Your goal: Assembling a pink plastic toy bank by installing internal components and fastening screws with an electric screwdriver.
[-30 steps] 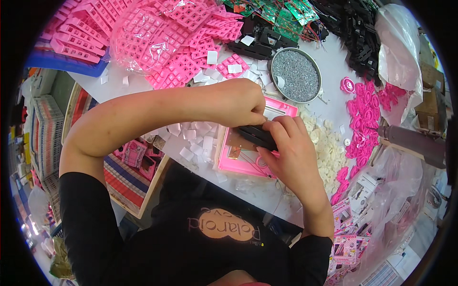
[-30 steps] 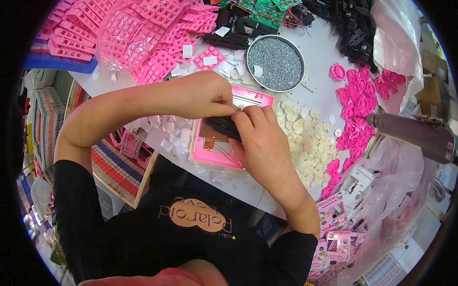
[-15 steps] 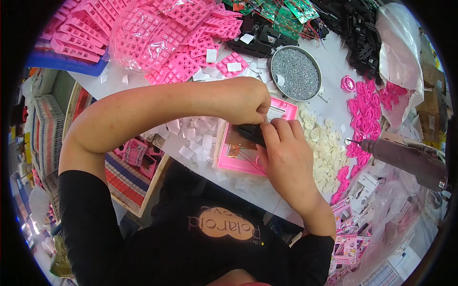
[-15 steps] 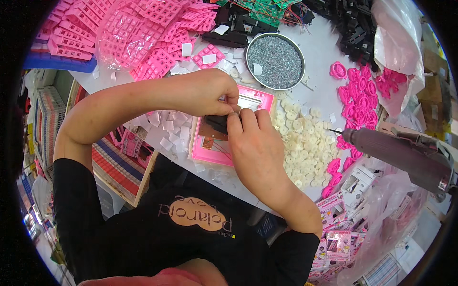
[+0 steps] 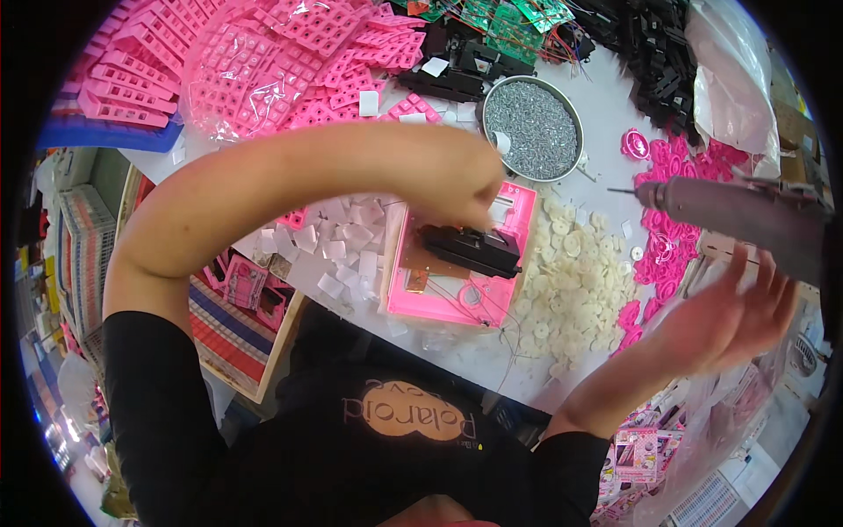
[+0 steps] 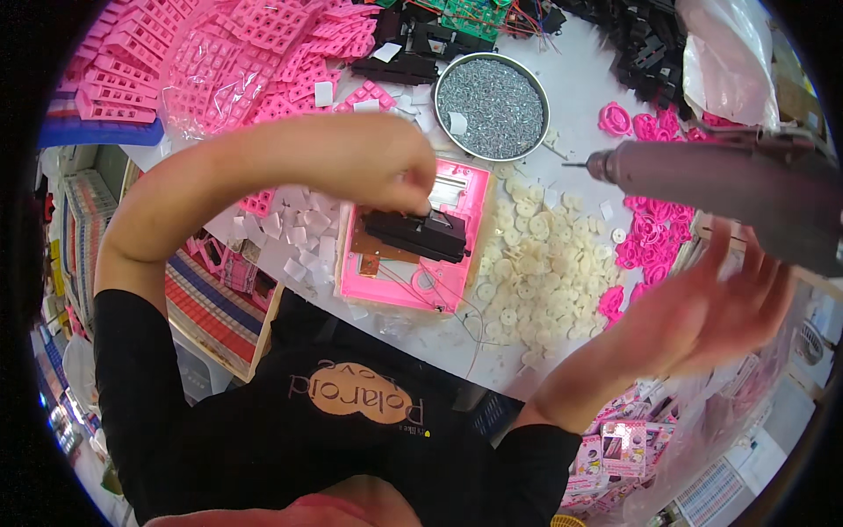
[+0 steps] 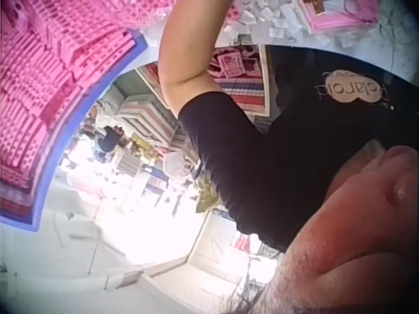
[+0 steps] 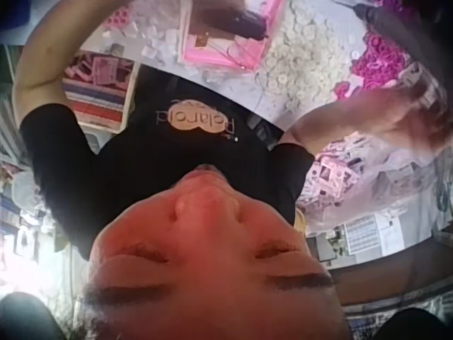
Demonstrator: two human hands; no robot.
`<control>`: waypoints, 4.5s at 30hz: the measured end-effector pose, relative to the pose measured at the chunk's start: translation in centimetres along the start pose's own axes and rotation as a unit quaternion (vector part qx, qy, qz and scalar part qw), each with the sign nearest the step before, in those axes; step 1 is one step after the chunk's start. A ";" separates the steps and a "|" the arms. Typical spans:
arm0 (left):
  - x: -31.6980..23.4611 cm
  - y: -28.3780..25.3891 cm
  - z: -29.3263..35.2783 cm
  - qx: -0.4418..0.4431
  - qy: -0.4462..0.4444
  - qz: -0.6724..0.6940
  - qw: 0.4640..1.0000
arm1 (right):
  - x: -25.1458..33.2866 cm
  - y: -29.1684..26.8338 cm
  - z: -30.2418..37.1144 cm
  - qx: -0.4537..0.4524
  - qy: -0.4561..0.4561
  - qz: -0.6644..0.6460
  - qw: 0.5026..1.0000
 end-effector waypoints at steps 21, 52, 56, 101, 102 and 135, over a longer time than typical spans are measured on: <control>3.6 0.8 -11.1 -0.223 0.072 -0.337 0.912 | -0.6 9.3 0.8 0.197 0.195 -0.313 0.908; -0.8 9.6 6.1 -0.441 0.233 -0.044 0.866 | 6.3 9.3 5.7 0.293 0.088 -0.537 0.786; -0.9 9.6 5.7 -0.471 0.243 -0.075 0.845 | 6.5 9.5 6.2 0.286 0.096 -0.526 0.795; 1.7 11.9 7.1 -0.460 0.161 -0.078 0.870 | 5.4 14.0 9.2 0.288 -0.014 -0.384 0.877; 1.8 12.0 7.0 -0.463 0.163 -0.082 0.867 | 5.2 14.0 9.2 0.293 -0.024 -0.407 0.865; 2.2 11.5 6.6 -0.417 0.138 -0.139 0.888 | 1.3 8.3 12.3 0.443 0.123 0.066 0.886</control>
Point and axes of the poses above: each hand's wrist, its own z-axis away from the middle knuckle, its own y-axis out of the palm, x = y × z, the point moved 1 cm from there along -z, towards the middle knuckle, and after that the axes turned 1 degree about y, right-handed, at the moved point
